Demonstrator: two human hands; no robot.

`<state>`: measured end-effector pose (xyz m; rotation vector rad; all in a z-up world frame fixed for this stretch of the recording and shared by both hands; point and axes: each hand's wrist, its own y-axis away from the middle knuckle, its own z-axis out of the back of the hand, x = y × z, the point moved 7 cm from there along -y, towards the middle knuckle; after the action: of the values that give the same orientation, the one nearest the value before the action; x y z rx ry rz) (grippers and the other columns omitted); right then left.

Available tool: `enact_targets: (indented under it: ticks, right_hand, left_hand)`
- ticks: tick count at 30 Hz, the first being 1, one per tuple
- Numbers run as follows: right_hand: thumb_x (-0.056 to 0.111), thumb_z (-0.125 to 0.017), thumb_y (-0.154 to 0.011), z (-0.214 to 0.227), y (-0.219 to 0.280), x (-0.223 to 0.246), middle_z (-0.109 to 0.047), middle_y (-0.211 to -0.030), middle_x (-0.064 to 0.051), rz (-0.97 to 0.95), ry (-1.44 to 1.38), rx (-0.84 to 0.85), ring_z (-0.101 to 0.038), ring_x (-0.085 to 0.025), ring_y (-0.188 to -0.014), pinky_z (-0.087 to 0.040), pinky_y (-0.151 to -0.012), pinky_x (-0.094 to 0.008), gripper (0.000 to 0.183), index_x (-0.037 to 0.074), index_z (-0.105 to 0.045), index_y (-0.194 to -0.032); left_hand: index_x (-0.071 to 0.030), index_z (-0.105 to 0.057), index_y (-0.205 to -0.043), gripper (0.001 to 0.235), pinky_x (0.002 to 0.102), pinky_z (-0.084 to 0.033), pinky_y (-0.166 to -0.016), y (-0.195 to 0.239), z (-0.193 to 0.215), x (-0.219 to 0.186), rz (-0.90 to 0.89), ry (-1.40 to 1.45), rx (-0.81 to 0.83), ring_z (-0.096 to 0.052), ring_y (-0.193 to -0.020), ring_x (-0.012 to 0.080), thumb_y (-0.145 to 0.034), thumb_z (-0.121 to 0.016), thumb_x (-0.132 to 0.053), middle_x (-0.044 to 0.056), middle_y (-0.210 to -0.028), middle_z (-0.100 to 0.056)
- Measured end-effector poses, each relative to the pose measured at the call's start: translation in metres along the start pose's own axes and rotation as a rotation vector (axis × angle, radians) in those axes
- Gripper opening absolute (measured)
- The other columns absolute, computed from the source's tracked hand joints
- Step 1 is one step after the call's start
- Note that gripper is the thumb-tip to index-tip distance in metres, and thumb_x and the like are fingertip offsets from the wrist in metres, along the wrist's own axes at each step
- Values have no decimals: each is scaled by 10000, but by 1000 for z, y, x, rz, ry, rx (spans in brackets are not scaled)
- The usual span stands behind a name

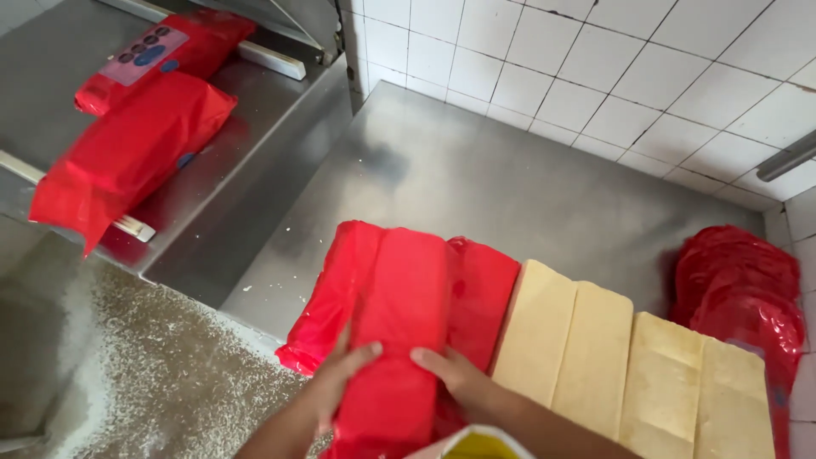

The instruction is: The person wraps rectangular blocks of pale food in red plastic bags on a stainless steel table. They pick up each block, place it into a bag, and set the wrapped item aside, repeating the process for several blocks.

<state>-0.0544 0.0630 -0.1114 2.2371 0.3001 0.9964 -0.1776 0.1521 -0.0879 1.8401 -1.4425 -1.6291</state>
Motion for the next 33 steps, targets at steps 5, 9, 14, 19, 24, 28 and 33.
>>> enact_targets:
  ticks: [5, 9, 14, 19, 24, 28, 33]
  right_hand:
    - [344, -747, -818, 38, -17, -5, -405, -1576, -125, 143, 398, 21, -449, -293, -1417, -464, -1129, -454, 895, 153, -303, -1571]
    - [303, -797, -868, 106, 14, -22, -681, -1461, -57, 255, 658, 92, -642, -158, -1334, -473, -1118, -320, 607, 192, -620, -1437]
    - [76, -836, -821, 224, 85, -60, -883, -966, -96, 325, 444, -295, -818, -158, -893, -634, -836, -283, 279, 23, -825, -1096]
    - [271, -746, -908, 408, 218, -69, -799, -998, 58, 408, 681, -1323, -731, -90, -929, -553, -861, -273, 193, 260, -800, -1093]
    - [286, -561, -1033, 551, 315, -69, -741, -1188, -118, 453, 511, -1725, -664, -297, -1102, -471, -959, -411, 348, 130, -745, -1285]
    - [253, -666, -895, 640, 286, -101, -768, -996, -92, 284, 391, -1688, -671, -253, -843, -505, -710, -412, 321, 186, -787, -1185]
    - [221, -530, -941, 824, 128, -256, -678, -1209, -71, -160, 1886, -1455, -694, -243, -1060, -590, -773, -447, 479, 179, -539, -1418]
  left_hand:
    - [-251, -422, -1582, 809, 507, -563, -999, -81, 24, -16, 32, -244, 33, -649, -1232, 408, -815, -663, -339, 192, -1432, -635]
    - [-475, -290, -1603, 802, 403, -448, -1161, -163, 58, 7, -107, -866, -134, -456, -1459, 332, -901, -677, -471, 101, -1616, -431]
    - [-336, -232, -1630, 870, 502, -424, -1159, -183, 63, 7, -250, -1038, -132, -408, -1493, 286, -890, -679, -429, 35, -1651, -363]
    - [-277, -276, -1596, 904, 618, -345, -1169, -155, 10, -4, -717, -1652, -458, -351, -1502, 329, -823, -708, -462, 50, -1692, -277]
    - [-119, -528, -1490, 755, 528, -403, -1120, -101, -73, 35, -1333, -1288, -218, -507, -1404, 297, -809, -737, -369, 88, -1548, -519]
    - [-164, -522, -1483, 772, 567, -430, -1092, -96, -87, 75, -1246, -1231, -204, -540, -1361, 329, -782, -741, -402, 88, -1511, -564]
    - [-105, -638, -1380, 694, 460, -527, -904, -92, -67, 136, -1467, -1170, -383, -669, -994, 335, -753, -787, -364, 112, -1255, -699]
